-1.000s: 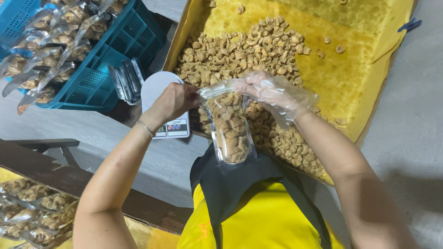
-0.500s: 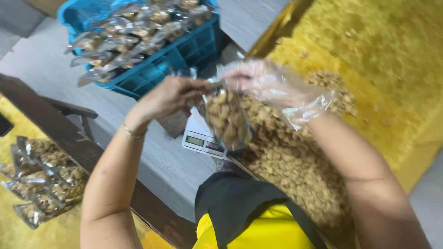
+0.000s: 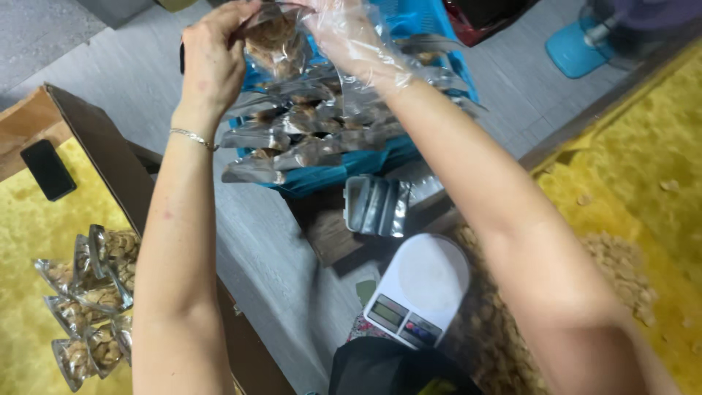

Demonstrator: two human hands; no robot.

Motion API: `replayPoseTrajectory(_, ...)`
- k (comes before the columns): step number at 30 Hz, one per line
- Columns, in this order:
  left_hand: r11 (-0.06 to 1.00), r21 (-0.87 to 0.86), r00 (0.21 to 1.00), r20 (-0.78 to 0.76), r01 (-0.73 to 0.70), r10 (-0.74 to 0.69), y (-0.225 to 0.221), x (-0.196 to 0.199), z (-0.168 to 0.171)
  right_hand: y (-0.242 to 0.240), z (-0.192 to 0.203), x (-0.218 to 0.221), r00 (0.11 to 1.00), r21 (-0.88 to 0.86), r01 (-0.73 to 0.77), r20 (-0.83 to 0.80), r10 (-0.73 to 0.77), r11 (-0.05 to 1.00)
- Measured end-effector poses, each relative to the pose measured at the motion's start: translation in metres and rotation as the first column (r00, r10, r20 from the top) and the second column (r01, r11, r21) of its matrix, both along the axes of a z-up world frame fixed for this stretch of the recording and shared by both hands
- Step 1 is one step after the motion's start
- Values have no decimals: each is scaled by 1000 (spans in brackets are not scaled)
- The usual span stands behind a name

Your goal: The person scoops snack pieces from a yellow tray into clear plastic bags, weighs each bag on a digital scale, and places the filled bags into a blue crate. The process is repeated continuously.

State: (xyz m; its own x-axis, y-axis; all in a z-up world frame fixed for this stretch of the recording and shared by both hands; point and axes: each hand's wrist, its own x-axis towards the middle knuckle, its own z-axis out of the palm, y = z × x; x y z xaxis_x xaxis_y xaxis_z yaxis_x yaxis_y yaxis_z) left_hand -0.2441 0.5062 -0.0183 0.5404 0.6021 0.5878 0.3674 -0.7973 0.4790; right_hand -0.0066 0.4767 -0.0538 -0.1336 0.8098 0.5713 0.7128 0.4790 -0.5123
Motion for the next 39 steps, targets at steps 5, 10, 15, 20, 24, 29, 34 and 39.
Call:
replayPoseTrajectory(5, 994, -43, 995, -18, -100, 99, 54, -26, -85, 61, -78, -38, 976, -43, -72, -207, 62, 996)
replayPoseTrajectory(10, 962, -199, 982, -48, -188, 182, 82, -53, -174, 81, -133, -69, 969, -189, -162, -213, 121, 968)
replayPoseTrajectory(15, 932, -239, 961, -108, -273, 254, 82, -81, -225, 72, -134, -72, 990, -331, -138, -64, 124, 934)
replayPoseTrajectory(20, 937, 117, 935, -98, -330, 342, 55, -67, -178, 55, -118, -38, 997, -214, -58, 33, 67, 975)
replayPoseTrajectory(24, 945, -191, 962, 14, -264, 272, -7, -22, -126, 8, -96, 5, 991, -422, 131, 30, -131, 897)
replayPoseTrajectory(29, 914, -378, 930, -367, -148, -1, -138, 60, -170, -76, -115, 72, 848, -415, -116, -515, -128, 902)
replayPoseTrajectory(34, 910, -411, 989, -147, -48, -14, -180, 78, -320, -162, -168, 122, 663, -417, -224, -727, -176, 881)
replayPoseTrajectory(39, 676, -636, 859, -511, -372, -8, -186, 82, -351, -224, -173, 129, 675, -575, -120, -645, -358, 809)
